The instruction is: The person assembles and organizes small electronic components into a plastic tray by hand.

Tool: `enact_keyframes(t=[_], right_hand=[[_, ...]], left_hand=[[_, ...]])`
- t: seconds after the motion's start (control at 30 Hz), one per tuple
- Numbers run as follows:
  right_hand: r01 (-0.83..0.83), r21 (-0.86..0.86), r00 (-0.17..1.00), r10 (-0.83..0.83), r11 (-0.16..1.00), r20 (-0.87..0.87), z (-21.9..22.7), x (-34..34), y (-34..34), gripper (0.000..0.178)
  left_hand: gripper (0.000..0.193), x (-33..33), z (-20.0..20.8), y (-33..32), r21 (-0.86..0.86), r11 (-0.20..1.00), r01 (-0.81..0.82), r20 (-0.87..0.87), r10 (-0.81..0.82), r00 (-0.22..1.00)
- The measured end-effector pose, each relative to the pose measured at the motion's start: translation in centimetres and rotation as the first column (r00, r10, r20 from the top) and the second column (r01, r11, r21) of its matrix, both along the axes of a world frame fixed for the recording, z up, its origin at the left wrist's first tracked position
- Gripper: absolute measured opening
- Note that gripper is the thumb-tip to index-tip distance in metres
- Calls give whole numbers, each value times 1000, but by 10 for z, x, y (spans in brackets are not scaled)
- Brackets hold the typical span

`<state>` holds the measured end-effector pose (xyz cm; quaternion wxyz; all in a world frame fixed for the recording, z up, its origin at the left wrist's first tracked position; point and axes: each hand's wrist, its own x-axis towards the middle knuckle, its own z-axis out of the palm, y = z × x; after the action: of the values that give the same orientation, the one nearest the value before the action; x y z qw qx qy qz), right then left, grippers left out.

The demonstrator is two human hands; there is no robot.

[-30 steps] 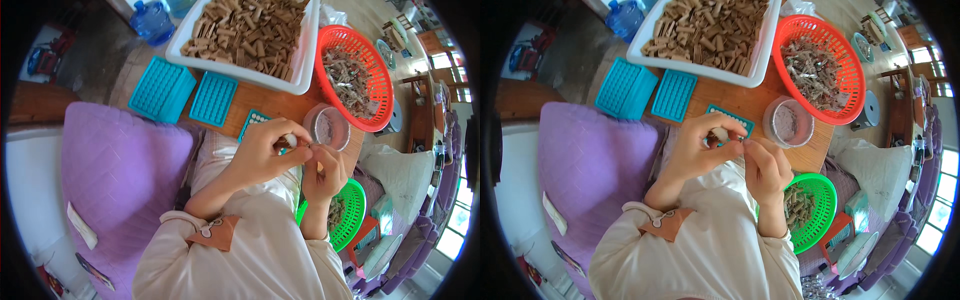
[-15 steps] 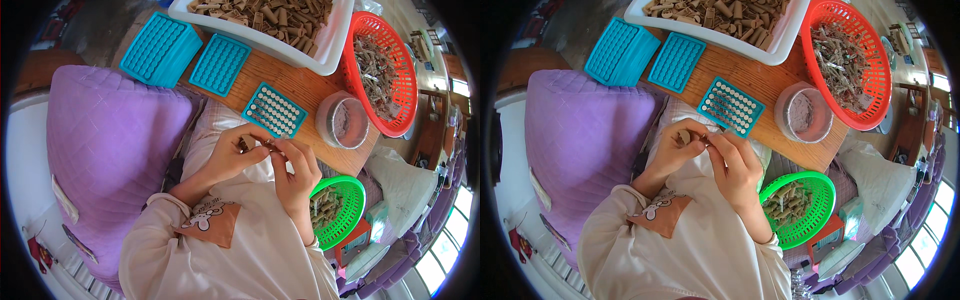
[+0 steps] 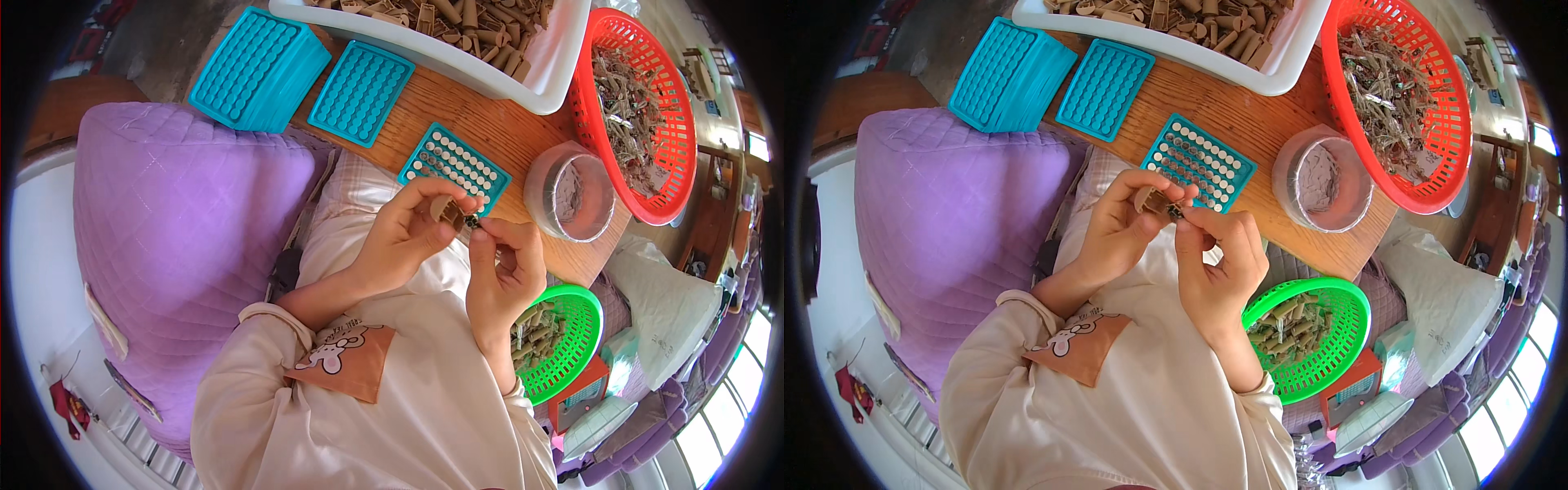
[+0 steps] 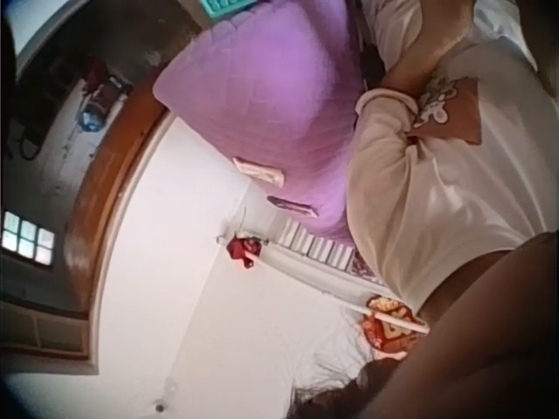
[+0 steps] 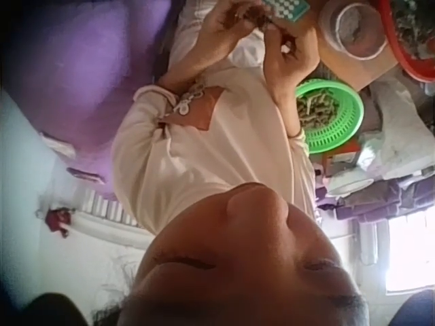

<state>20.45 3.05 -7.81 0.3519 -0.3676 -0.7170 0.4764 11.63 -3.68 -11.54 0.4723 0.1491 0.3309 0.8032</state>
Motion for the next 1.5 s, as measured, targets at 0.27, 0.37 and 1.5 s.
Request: enact_keyframes(t=[0.27, 0.37, 1.5], right_hand=[[-68, 66, 997, 70, 996, -34, 2, 2, -1, 15], [-44, 44, 997, 46, 998, -64, 2, 3, -3, 15], [-161, -203, 981, 180, 966, 78, -10, -2, 2, 25]], left_hand=[[44, -8, -4, -7, -14, 998, 67, -163, -68, 984], [46, -8, -3, -8, -29, 997, 71, -221, -76, 972], [37, -8, -3, -4, -97, 992, -76, -66, 70, 995]])
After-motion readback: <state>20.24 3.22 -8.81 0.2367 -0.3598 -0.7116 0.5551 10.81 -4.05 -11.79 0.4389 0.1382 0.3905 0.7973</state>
